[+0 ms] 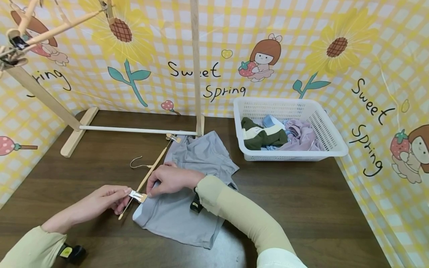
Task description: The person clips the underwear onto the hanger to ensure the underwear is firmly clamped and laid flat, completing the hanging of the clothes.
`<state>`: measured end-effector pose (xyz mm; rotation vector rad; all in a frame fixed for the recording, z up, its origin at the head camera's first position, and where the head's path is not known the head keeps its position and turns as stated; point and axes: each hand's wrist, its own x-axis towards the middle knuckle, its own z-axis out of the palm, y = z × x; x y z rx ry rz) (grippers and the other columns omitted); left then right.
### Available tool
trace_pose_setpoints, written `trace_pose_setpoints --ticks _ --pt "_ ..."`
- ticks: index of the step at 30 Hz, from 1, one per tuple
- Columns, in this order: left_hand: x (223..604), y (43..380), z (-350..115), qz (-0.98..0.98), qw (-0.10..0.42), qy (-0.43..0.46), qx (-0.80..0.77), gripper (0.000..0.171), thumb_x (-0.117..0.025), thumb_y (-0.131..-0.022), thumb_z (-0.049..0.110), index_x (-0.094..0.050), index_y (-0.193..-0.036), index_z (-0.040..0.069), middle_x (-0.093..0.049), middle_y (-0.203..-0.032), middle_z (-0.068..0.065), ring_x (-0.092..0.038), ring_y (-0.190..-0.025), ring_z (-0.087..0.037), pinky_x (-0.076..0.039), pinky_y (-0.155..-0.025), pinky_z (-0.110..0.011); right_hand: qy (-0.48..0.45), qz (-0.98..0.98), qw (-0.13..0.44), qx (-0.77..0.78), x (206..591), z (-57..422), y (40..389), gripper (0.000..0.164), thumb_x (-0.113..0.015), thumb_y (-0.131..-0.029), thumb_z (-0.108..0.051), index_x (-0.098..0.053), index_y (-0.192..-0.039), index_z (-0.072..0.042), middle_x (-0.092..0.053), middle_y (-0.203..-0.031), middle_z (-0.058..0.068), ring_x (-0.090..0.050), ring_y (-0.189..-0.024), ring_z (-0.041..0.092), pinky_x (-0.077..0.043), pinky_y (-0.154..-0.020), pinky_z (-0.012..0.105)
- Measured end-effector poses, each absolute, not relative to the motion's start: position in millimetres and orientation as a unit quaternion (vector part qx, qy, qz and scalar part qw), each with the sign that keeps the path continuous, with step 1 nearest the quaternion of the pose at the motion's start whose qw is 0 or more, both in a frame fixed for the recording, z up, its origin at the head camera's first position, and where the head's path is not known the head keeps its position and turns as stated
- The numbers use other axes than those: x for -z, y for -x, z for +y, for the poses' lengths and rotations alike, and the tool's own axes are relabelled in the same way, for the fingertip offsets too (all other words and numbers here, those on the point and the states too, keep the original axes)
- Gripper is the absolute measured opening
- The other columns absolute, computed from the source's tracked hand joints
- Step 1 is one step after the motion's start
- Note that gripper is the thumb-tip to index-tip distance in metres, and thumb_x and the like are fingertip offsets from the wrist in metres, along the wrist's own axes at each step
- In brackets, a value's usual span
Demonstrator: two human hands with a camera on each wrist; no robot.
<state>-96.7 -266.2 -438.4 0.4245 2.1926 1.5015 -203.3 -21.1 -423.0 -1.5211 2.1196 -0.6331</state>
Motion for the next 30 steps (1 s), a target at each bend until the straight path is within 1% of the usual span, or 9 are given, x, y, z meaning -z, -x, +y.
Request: trace_pose_setpoints --ticks 3,6,13,18,22,26,30 --pt "439.0 96.5 -266.9 0.791 0.224 -0.154 -0.549 0.037 -0.039 -0.112 0.016 -0.06 -0.087 -0.002 -0.058 -0.072 -0.004 -0.058 -0.064 -0.016 -0.054 -0.06 -0.032 0.542 0.773 0.23 0.235 422.8 -21.7 203.1 0.006 -0.071 -0.096 -0.025 -0.077 -0.098 -0.023 -0.069 -0.095 -0.021 -0.055 -0.094 -0.008 -0.013 -0.114 0.044" --pt "439.6 96.1 -266.9 0.789 0.225 -0.153 -0.551 0.037 -0.039 -0.112 0.016 -0.06 -0.087 -0.002 -0.058 -0.072 -0.004 -0.058 -0.064 -0.016 -0.054 -0.06 -0.032 0.534 0.78 0.229 0.232 422.5 -22.6 202.6 0.007 -0.069 -0.098 -0.025 -0.076 -0.1 -0.023 -0.068 -0.095 -0.021 -0.055 -0.092 -0.007 -0.014 -0.114 0.044" --pt "440.4 96.6 -265.6 0.787 0.226 -0.157 -0.552 0.037 -0.038 -0.112 0.014 -0.059 -0.087 -0.002 -0.057 -0.072 -0.005 -0.058 -0.064 -0.016 -0.053 -0.059 -0.032 0.533 0.785 0.225 0.223 422.4 -24.1 202.2 0.008 -0.068 -0.099 -0.026 -0.074 -0.102 -0.022 -0.068 -0.096 -0.021 -0.054 -0.091 -0.009 -0.018 -0.109 0.037" --pt "439.9 96.9 -265.4 0.781 0.224 -0.162 -0.56 0.036 -0.038 -0.112 0.013 -0.059 -0.088 -0.004 -0.058 -0.073 -0.004 -0.058 -0.065 -0.016 -0.054 -0.059 -0.032 0.544 0.775 0.232 0.221 418.6 -21.6 203.4 0.011 -0.066 -0.1 -0.023 -0.076 -0.105 -0.021 -0.068 -0.096 -0.022 -0.055 -0.088 -0.008 -0.025 -0.098 0.028" --pt "439.1 97.1 -265.3 0.777 0.22 -0.166 -0.566 0.035 -0.039 -0.112 0.011 -0.06 -0.088 -0.005 -0.058 -0.074 -0.005 -0.058 -0.065 -0.016 -0.055 -0.059 -0.033 0.549 0.769 0.241 0.221 418.5 -19.7 206.6 0.011 -0.067 -0.098 -0.022 -0.077 -0.102 -0.022 -0.067 -0.093 -0.024 -0.054 -0.086 -0.006 -0.027 -0.09 0.023" --pt "438.2 97.6 -265.6 0.778 0.222 -0.16 -0.566 0.035 -0.04 -0.112 0.013 -0.06 -0.088 -0.004 -0.058 -0.074 -0.005 -0.059 -0.066 -0.016 -0.056 -0.06 -0.033 0.551 0.766 0.249 0.219 419.4 -19.2 209.1 0.01 -0.068 -0.097 -0.022 -0.077 -0.098 -0.024 -0.065 -0.089 -0.026 -0.054 -0.085 -0.004 -0.029 -0.089 0.023" --pt "437.7 98.4 -266.5 0.777 0.228 -0.152 -0.567 0.037 -0.04 -0.112 0.015 -0.06 -0.088 -0.005 -0.058 -0.074 -0.006 -0.059 -0.067 -0.015 -0.056 -0.062 -0.033 0.547 0.768 0.255 0.215 416.8 -19.5 208.3 0.01 -0.067 -0.098 -0.023 -0.077 -0.099 -0.024 -0.065 -0.089 -0.025 -0.054 -0.084 -0.002 -0.03 -0.089 0.026"
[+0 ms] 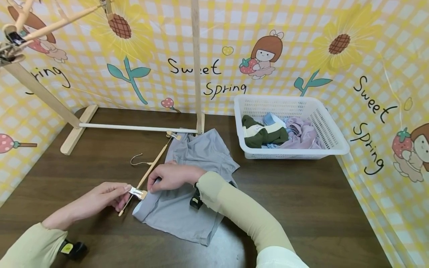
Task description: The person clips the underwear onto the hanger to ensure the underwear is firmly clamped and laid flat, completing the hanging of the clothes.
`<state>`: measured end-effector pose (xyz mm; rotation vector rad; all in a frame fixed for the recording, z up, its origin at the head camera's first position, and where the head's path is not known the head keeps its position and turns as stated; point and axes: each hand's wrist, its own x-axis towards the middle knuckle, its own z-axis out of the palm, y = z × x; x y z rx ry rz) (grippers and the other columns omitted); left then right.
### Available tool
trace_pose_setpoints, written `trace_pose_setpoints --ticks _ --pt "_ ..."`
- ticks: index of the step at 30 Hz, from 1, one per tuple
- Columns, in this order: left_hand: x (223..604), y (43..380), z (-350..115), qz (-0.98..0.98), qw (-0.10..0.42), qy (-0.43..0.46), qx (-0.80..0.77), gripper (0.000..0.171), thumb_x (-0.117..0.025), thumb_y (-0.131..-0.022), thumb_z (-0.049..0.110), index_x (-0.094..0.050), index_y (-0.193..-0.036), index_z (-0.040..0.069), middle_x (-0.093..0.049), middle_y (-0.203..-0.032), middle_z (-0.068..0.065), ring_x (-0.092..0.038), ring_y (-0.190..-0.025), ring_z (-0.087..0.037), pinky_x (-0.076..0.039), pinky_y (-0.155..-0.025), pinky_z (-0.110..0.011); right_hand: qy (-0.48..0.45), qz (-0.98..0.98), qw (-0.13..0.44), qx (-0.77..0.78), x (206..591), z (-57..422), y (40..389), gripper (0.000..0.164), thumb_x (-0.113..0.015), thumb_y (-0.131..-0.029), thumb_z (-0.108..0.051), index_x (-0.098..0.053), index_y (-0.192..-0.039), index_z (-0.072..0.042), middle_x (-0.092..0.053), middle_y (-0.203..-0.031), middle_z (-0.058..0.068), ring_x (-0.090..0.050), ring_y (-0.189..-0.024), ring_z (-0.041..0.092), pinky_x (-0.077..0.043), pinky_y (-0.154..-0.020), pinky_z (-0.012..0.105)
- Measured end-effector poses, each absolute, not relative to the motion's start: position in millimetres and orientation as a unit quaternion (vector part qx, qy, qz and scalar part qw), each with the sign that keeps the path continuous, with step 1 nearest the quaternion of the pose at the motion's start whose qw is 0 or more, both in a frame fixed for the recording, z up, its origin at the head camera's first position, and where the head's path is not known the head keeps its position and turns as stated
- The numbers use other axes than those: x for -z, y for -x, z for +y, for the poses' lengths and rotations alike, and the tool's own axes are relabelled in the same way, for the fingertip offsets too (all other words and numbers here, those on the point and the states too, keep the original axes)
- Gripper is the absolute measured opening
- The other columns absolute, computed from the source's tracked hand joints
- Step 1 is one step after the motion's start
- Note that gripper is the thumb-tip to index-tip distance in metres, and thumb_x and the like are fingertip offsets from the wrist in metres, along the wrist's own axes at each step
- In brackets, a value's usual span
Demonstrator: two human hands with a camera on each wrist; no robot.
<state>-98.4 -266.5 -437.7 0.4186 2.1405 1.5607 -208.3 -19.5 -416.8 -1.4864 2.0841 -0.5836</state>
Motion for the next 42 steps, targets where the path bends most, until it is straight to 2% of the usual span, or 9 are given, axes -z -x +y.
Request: trace_pose_setpoints --ticks 9,16,23,27,29,32,36,39,42 --pt "438 99 -266 0.773 0.228 -0.15 -0.573 0.037 -0.04 -0.112 0.016 -0.06 -0.088 -0.005 -0.059 -0.074 -0.005 -0.059 -0.067 -0.014 -0.056 -0.062 -0.033 0.527 0.787 0.242 0.21 417 -26 205 0.015 -0.063 -0.1 -0.024 -0.076 -0.107 -0.023 -0.064 -0.094 -0.024 -0.054 -0.087 -0.003 -0.03 -0.09 0.028" --pt "437 97 -265 0.773 0.228 -0.149 -0.572 0.037 -0.039 -0.112 0.015 -0.06 -0.089 -0.006 -0.058 -0.075 -0.005 -0.059 -0.068 -0.014 -0.056 -0.062 -0.032 0.52 0.787 0.237 0.232 418 -28 203 0.018 -0.061 -0.102 -0.023 -0.076 -0.112 -0.021 -0.066 -0.1 -0.022 -0.056 -0.091 -0.007 -0.032 -0.092 0.024" --pt "437 97 -263 0.778 0.232 -0.127 -0.569 0.037 -0.04 -0.112 0.017 -0.06 -0.09 -0.006 -0.056 -0.078 -0.006 -0.058 -0.07 -0.013 -0.056 -0.064 -0.032 0.494 0.783 0.258 0.277 422 -29 205 0.016 -0.062 -0.102 -0.02 -0.075 -0.112 -0.017 -0.066 -0.095 -0.017 -0.055 -0.08 0.0 -0.043 -0.076 0.017" --pt "435 98 -261 0.784 0.243 -0.107 -0.561 0.039 -0.041 -0.112 0.022 -0.06 -0.09 -0.005 -0.057 -0.079 -0.007 -0.06 -0.071 -0.016 -0.057 -0.065 -0.034 0.496 0.78 0.26 0.279 422 -29 205 0.015 -0.062 -0.102 -0.018 -0.075 -0.109 -0.017 -0.066 -0.096 -0.016 -0.055 -0.08 0.0 -0.044 -0.075 0.017" --pt "433 98 -259 0.784 0.251 -0.1 -0.558 0.039 -0.042 -0.112 0.024 -0.061 -0.095 -0.006 -0.058 -0.081 -0.009 -0.061 -0.071 -0.018 -0.057 -0.065 -0.035 0.499 0.779 0.258 0.278 422 -29 205 0.014 -0.062 -0.102 -0.017 -0.075 -0.108 -0.017 -0.066 -0.096 -0.016 -0.055 -0.079 0.0 -0.044 -0.074 0.017" --pt "430 99 -256 0.783 0.255 -0.098 -0.559 0.037 -0.042 -0.111 0.025 -0.06 -0.112 -0.008 -0.059 -0.093 -0.012 -0.063 -0.076 -0.023 -0.058 -0.068 -0.036 0.502 0.779 0.255 0.276 421 -28 205 0.014 -0.061 -0.102 -0.017 -0.074 -0.108 -0.017 -0.067 -0.097 -0.016 -0.055 -0.079 0.001 -0.044 -0.074 0.017" --pt "428 102 -251 0.774 0.255 -0.097 -0.571 0.044 -0.039 -0.112 0.024 -0.049 -0.135 -0.012 -0.057 -0.114 -0.019 -0.064 -0.087 -0.029 -0.058 -0.075 -0.037 0.508 0.775 0.247 0.284 421 -27 204 0.014 -0.061 -0.102 -0.016 -0.074 -0.107 -0.016 -0.067 -0.097 -0.016 -0.057 -0.08 0.0 -0.045 -0.075 0.017" --pt "428 105 -247 0.766 0.261 -0.081 -0.582 0.05 -0.035 -0.113 0.022 -0.038 -0.143 -0.018 -0.056 -0.121 -0.023 -0.065 -0.091 -0.031 -0.058 -0.077 -0.038 0.511 0.767 0.235 0.31 421 -26 205 0.012 -0.063 -0.101 -0.013 -0.074 -0.107 -0.013 -0.067 -0.097 -0.013 -0.059 -0.084 0.0 -0.046 -0.078 0.017" --pt "427 109 -244 0.766 0.268 -0.056 -0.582 0.051 -0.036 -0.112 0.02 -0.034 -0.144 -0.02 -0.057 -0.118 -0.023 -0.066 -0.09 -0.029 -0.059 -0.077 -0.038 0.503 0.77 0.207 0.334 419 -22 208 0.011 -0.066 -0.1 -0.012 -0.074 -0.107 -0.011 -0.068 -0.098 -0.01 -0.06 -0.088 0.0 -0.048 -0.081 0.02"
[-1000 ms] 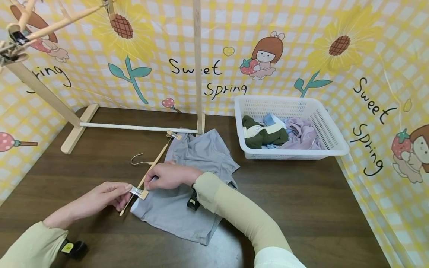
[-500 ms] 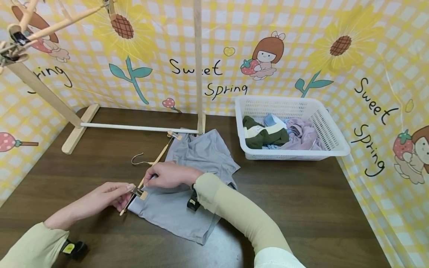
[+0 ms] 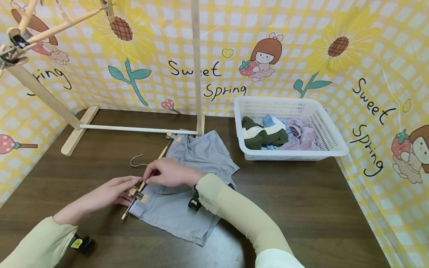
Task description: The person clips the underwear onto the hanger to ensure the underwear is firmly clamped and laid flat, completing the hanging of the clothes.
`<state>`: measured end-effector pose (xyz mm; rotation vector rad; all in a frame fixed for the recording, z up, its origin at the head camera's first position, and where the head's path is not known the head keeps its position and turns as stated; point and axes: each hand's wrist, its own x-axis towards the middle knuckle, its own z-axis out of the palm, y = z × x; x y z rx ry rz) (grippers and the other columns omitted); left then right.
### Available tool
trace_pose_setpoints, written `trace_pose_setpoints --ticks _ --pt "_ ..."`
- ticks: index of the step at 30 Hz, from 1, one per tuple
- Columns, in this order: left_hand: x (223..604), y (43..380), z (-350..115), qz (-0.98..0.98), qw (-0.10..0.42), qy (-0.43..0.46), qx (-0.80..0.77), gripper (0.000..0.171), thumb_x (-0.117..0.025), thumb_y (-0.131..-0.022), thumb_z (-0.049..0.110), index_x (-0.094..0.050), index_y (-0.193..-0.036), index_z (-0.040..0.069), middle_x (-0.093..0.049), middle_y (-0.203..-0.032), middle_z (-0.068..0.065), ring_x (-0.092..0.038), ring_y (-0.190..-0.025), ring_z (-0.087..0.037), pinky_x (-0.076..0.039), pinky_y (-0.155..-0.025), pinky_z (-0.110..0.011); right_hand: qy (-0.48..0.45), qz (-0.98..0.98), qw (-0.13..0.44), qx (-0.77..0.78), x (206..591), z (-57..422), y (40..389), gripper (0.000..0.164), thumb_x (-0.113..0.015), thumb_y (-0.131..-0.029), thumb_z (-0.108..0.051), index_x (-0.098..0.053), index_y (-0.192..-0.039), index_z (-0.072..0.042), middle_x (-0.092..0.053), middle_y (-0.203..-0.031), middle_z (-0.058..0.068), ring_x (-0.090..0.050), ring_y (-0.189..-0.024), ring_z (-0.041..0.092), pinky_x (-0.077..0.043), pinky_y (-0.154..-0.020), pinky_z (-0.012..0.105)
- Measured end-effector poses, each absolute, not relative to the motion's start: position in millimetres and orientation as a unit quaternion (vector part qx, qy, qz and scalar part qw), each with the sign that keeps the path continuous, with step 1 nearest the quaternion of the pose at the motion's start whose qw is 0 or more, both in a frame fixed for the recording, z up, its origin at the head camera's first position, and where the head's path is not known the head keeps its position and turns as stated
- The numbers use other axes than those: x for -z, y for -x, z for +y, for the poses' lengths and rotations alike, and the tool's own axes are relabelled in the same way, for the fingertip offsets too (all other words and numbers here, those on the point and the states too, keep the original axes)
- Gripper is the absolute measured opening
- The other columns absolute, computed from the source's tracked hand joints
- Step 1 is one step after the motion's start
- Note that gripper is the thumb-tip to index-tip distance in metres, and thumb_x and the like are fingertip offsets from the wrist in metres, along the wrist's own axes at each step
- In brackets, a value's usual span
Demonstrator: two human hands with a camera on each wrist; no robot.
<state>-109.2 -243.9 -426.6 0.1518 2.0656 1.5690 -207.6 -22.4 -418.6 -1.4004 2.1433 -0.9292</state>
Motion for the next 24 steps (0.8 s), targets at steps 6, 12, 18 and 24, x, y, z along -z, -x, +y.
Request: trace_pose_setpoints --ticks 6,12,18,24 --pt "424 115 -236 0.794 0.262 -0.042 -0.547 0.045 -0.045 -0.11 0.021 -0.049 -0.136 -0.016 -0.061 -0.111 -0.016 -0.064 -0.092 -0.023 -0.059 -0.078 -0.04 0.462 0.796 0.147 0.363 409 -7 215 0.017 -0.068 -0.1 -0.021 -0.072 -0.113 -0.01 -0.069 -0.108 -0.008 -0.061 -0.102 0.009 -0.048 -0.09 0.029" --pt "425 118 -230 0.81 0.23 -0.035 -0.537 0.035 -0.045 -0.11 0.024 -0.062 -0.104 -0.006 -0.059 -0.092 -0.007 -0.06 -0.085 -0.018 -0.055 -0.074 -0.035 0.415 0.81 0.1 0.402 401 11 223 0.021 -0.068 -0.101 -0.022 -0.071 -0.117 -0.01 -0.067 -0.117 -0.002 -0.055 -0.117 0.015 -0.042 -0.102 0.037" --pt "430 124 -231 0.729 0.238 -0.02 -0.642 0.031 -0.046 -0.11 0.023 -0.056 -0.09 0.002 -0.054 -0.08 0.0 -0.056 -0.075 -0.011 -0.052 -0.07 -0.029 0.35 0.812 0.04 0.466 389 27 232 0.019 -0.069 -0.1 -0.02 -0.071 -0.116 -0.01 -0.064 -0.12 -0.001 -0.055 -0.119 0.014 -0.041 -0.105 0.036" --pt "434 128 -232 0.687 0.249 -0.026 -0.682 0.038 -0.046 -0.11 0.016 -0.053 -0.134 -0.013 -0.059 -0.094 -0.002 -0.058 -0.083 -0.01 -0.053 -0.076 -0.028 0.264 0.81 -0.029 0.523 373 40 241 0.019 -0.068 -0.1 -0.025 -0.07 -0.115 -0.013 -0.062 -0.118 -0.004 -0.054 -0.115 0.012 -0.041 -0.102 0.042"
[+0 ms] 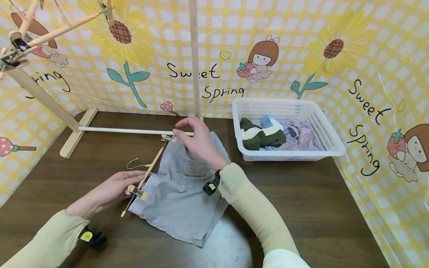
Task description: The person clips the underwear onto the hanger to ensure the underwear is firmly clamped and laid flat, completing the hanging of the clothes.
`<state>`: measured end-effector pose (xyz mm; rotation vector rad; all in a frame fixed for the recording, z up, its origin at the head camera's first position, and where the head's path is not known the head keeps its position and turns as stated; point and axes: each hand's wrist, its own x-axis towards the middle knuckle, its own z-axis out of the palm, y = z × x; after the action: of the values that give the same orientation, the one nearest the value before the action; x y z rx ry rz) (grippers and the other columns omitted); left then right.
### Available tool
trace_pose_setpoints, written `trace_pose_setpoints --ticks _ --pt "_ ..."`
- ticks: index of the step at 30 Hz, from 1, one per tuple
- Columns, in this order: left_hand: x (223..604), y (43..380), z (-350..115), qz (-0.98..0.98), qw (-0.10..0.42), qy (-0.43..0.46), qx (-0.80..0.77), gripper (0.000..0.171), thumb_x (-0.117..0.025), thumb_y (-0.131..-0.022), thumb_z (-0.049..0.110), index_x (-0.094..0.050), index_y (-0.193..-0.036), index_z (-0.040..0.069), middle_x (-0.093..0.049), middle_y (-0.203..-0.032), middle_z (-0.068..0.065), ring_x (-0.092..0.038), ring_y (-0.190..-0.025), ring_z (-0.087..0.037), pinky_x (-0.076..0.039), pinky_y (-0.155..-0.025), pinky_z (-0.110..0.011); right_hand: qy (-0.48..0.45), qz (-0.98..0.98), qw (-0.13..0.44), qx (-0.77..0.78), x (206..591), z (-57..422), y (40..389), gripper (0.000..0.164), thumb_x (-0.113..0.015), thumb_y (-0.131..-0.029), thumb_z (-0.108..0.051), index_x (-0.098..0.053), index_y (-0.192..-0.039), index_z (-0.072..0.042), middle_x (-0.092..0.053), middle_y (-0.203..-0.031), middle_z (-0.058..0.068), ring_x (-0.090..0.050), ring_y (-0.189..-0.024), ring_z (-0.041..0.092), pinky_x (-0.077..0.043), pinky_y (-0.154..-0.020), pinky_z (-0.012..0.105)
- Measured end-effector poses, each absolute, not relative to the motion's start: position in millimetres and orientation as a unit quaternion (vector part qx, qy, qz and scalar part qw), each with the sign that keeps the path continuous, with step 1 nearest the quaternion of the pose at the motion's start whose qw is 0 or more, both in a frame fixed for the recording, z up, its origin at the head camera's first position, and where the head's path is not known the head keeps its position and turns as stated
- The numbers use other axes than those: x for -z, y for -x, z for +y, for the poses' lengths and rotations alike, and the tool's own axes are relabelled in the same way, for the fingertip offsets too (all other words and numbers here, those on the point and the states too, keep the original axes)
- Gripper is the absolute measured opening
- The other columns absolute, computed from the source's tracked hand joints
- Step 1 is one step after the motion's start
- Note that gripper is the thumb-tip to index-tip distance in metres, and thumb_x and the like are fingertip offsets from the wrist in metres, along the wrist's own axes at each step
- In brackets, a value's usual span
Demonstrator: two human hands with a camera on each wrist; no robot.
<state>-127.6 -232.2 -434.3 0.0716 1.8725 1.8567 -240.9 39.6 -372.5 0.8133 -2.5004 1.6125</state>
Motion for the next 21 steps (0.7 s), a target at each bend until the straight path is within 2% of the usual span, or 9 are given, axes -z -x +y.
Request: trace_pose_setpoints --ticks 2,4,10,14,16,21 --pt "434 129 -233 0.686 0.253 -0.034 -0.682 0.046 -0.045 -0.11 0.015 -0.042 -0.143 -0.017 -0.06 -0.095 -0.002 -0.058 -0.083 -0.009 -0.053 -0.075 -0.027 -0.233 -0.814 0.043 -0.53 368 43 245 0.02 -0.069 -0.1 -0.028 -0.069 -0.115 -0.014 -0.062 -0.118 -0.004 -0.054 -0.114 0.012 -0.042 -0.1 0.041" --pt "435 130 -234 0.684 0.261 -0.038 -0.681 0.048 -0.045 -0.11 0.016 -0.04 -0.144 -0.018 -0.061 -0.097 -0.002 -0.059 -0.085 -0.009 -0.053 -0.077 -0.027 -0.208 -0.812 0.054 -0.543 365 46 250 0.021 -0.069 -0.1 -0.029 -0.069 -0.114 -0.014 -0.063 -0.118 -0.002 -0.056 -0.111 0.014 -0.043 -0.098 0.041" --pt "438 129 -234 0.687 0.259 -0.035 -0.678 0.041 -0.048 -0.11 0.023 -0.053 -0.129 -0.013 -0.059 -0.098 -0.004 -0.059 -0.085 -0.011 -0.053 -0.075 -0.028 -0.153 -0.775 0.099 -0.605 356 55 265 0.025 -0.069 -0.099 -0.028 -0.061 -0.112 -0.008 -0.06 -0.114 0.004 -0.058 -0.107 0.019 -0.048 -0.09 0.035" --pt "438 129 -230 0.688 0.239 -0.02 -0.684 0.039 -0.047 -0.11 0.028 -0.054 -0.123 -0.008 -0.059 -0.092 -0.001 -0.058 -0.081 -0.01 -0.052 -0.071 -0.027 -0.13 -0.755 0.127 -0.63 342 59 276 0.037 -0.065 -0.101 -0.033 -0.052 -0.125 -0.007 -0.054 -0.125 0.005 -0.051 -0.115 0.017 -0.044 -0.094 0.031" --pt "438 129 -228 0.684 0.232 -0.011 -0.691 0.039 -0.046 -0.111 0.028 -0.053 -0.125 -0.008 -0.062 -0.092 -0.001 -0.06 -0.081 -0.009 -0.053 -0.072 -0.027 -0.131 -0.748 0.133 -0.637 334 60 281 0.044 -0.061 -0.103 -0.037 -0.049 -0.135 -0.008 -0.051 -0.133 0.005 -0.049 -0.12 0.016 -0.042 -0.097 0.03" --pt "436 128 -225 0.684 0.211 0.006 -0.698 0.041 -0.049 -0.109 0.02 -0.052 -0.131 -0.014 -0.065 -0.09 -0.002 -0.06 -0.076 -0.007 -0.053 -0.068 -0.024 -0.153 -0.741 0.125 -0.642 313 58 294 0.057 -0.051 -0.107 -0.044 -0.044 -0.151 -0.009 -0.047 -0.149 0.004 -0.045 -0.131 0.008 -0.038 -0.104 0.025"
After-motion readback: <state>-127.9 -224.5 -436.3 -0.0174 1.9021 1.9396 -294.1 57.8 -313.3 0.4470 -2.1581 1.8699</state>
